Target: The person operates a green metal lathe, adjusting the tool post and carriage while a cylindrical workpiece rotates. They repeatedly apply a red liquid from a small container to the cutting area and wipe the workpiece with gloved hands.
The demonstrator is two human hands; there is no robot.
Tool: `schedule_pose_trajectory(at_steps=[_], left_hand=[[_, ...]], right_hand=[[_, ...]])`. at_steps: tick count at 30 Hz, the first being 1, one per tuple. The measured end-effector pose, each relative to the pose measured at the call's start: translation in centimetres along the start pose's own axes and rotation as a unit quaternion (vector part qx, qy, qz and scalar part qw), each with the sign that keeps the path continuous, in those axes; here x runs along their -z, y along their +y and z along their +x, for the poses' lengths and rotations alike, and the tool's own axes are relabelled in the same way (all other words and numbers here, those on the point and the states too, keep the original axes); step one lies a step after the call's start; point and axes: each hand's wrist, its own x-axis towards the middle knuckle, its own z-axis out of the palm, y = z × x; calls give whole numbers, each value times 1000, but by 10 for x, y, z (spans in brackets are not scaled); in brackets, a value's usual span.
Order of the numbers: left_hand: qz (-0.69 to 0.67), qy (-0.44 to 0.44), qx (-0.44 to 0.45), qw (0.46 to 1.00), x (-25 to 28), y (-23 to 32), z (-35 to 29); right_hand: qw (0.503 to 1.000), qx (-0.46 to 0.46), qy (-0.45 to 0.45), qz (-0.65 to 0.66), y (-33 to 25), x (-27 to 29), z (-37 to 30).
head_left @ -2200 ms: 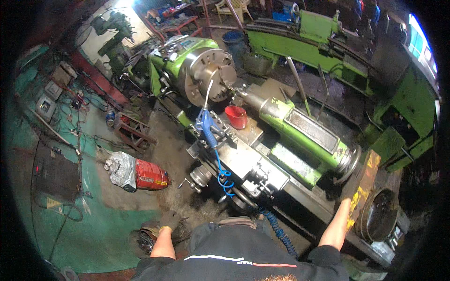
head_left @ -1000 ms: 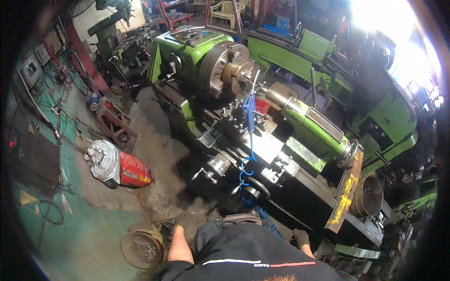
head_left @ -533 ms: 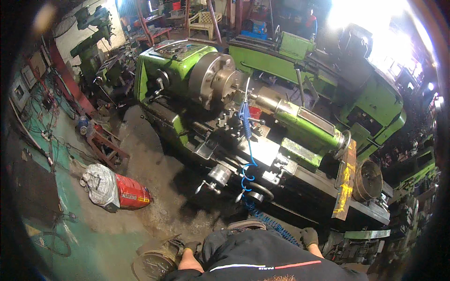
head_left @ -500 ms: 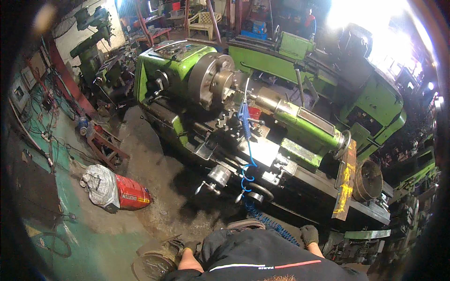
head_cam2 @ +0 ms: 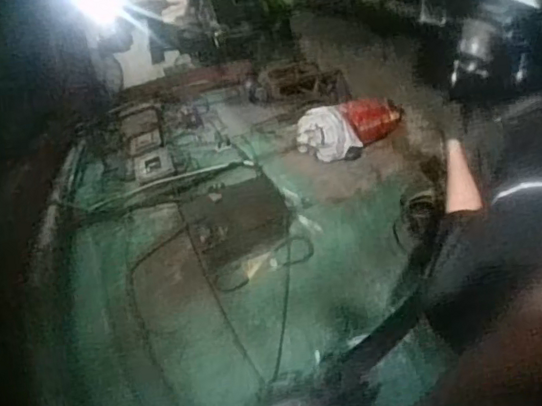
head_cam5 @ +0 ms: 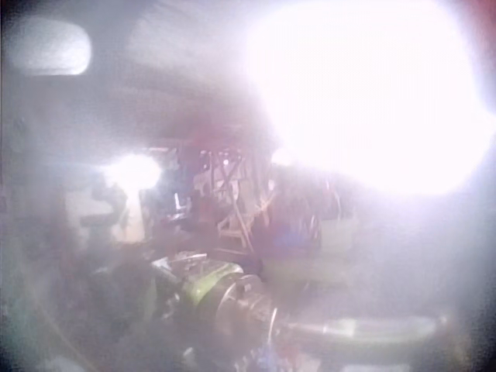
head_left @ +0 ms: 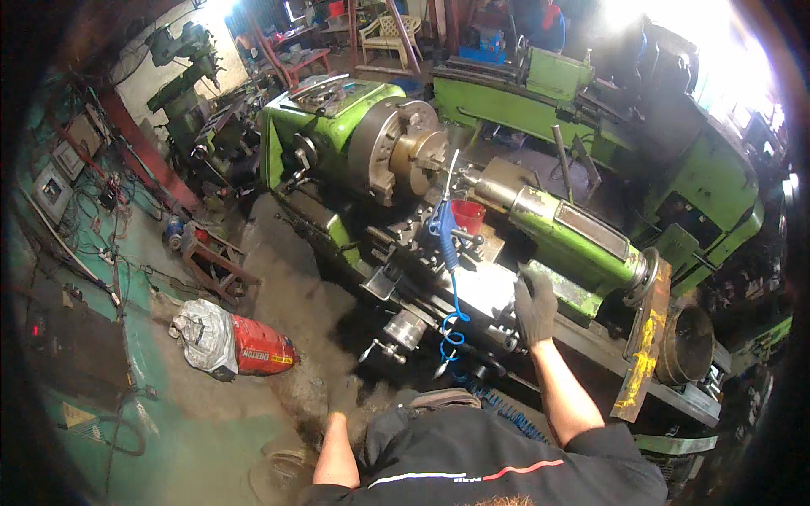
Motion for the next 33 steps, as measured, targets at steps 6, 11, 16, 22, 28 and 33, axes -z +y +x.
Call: schedule_pose_trajectory(at_steps=[6,11,16,22,28,33], left_hand=[[-223,152,-276,922,105,195,8],[-92,209,-671,705,177,346,34],[-117,147,-813,552,227,469,24],[123,105,-885,437,294,585,-100],[72,-28,-927,367,289,607,-156],[102,-4,-919,381,291,597,-139]], right_hand=[[999,33,7,-8,-81,-64,103],[987,12,-29,-158,-83,-123,136],[960,-116,-219,-128,-156,-97,125],[964,-106,-178,-169,-115,-100,114],[966,-161,-93,-181,-126,-47,79],[969,-134,-107,-180,-80,-64,88]])
